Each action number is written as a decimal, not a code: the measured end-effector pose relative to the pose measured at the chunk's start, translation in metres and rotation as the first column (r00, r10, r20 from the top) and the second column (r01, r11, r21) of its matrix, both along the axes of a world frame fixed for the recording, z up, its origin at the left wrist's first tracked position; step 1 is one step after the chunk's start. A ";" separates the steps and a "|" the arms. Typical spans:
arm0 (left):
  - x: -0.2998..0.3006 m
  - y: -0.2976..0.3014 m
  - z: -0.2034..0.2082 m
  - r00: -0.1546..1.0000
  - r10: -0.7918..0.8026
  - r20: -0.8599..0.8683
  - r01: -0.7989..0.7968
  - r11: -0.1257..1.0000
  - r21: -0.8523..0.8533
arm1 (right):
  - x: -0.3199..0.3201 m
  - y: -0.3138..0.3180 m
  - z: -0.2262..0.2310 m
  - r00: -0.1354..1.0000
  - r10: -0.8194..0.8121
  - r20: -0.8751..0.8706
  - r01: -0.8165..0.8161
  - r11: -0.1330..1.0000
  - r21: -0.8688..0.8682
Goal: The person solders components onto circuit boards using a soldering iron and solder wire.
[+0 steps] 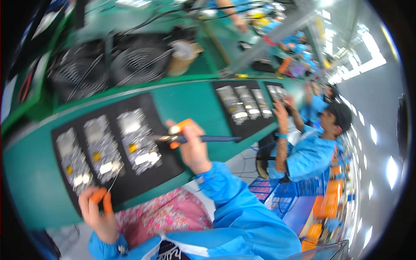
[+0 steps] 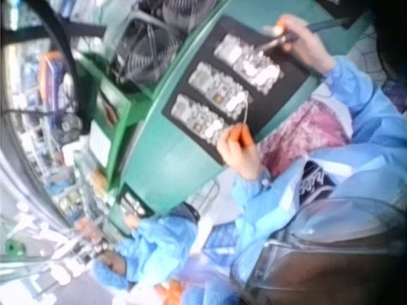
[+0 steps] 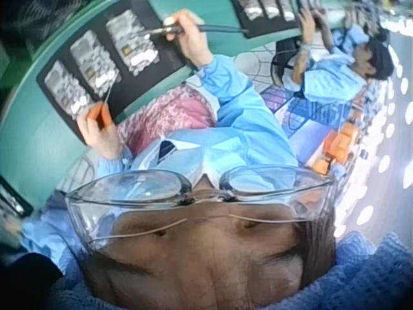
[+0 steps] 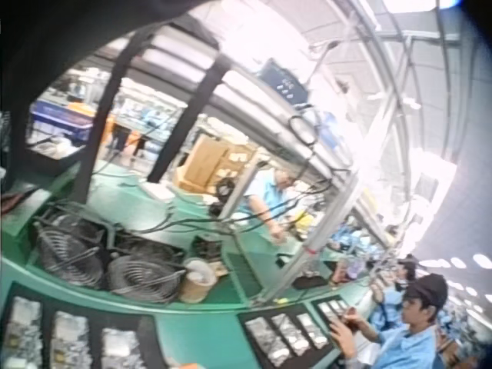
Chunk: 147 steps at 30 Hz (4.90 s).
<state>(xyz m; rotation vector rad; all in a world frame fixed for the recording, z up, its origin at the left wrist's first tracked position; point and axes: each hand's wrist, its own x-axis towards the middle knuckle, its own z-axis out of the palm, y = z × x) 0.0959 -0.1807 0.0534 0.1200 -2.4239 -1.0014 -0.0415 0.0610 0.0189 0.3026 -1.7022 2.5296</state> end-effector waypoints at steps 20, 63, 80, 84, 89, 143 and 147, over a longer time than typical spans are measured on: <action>-0.003 -0.014 -0.007 0.999 0.010 0.047 -0.011 1.000 0.029 | 0.001 -0.041 0.027 0.813 0.460 -0.358 -0.135 0.746 0.653; -0.015 -0.003 0.013 0.997 0.041 0.064 -0.040 0.999 -0.014 | -0.003 -0.024 0.026 0.859 0.396 -0.325 -0.131 0.783 0.607; -0.040 0.041 -0.010 0.968 -0.252 0.018 0.252 0.959 -0.131 | -0.002 0.042 0.015 0.963 0.165 -0.214 -0.037 0.865 0.501; -0.041 0.047 -0.012 0.971 -0.240 -0.002 0.237 0.961 -0.144 | -0.003 0.044 0.017 0.938 0.236 -0.255 -0.060 0.833 0.550; -0.042 0.050 -0.014 0.976 -0.220 -0.009 0.215 0.963 -0.159 | -0.007 0.040 0.019 0.914 0.288 -0.287 -0.072 0.810 0.583; -0.046 0.059 -0.003 0.986 -0.163 0.033 0.164 0.986 -0.015 | -0.002 0.044 0.020 0.911 0.248 -0.328 -0.031 0.837 0.546; -0.039 0.048 -0.006 0.977 -0.193 0.092 0.198 0.979 -0.043 | 0.000 0.041 0.017 0.912 0.220 -0.345 -0.015 0.861 0.509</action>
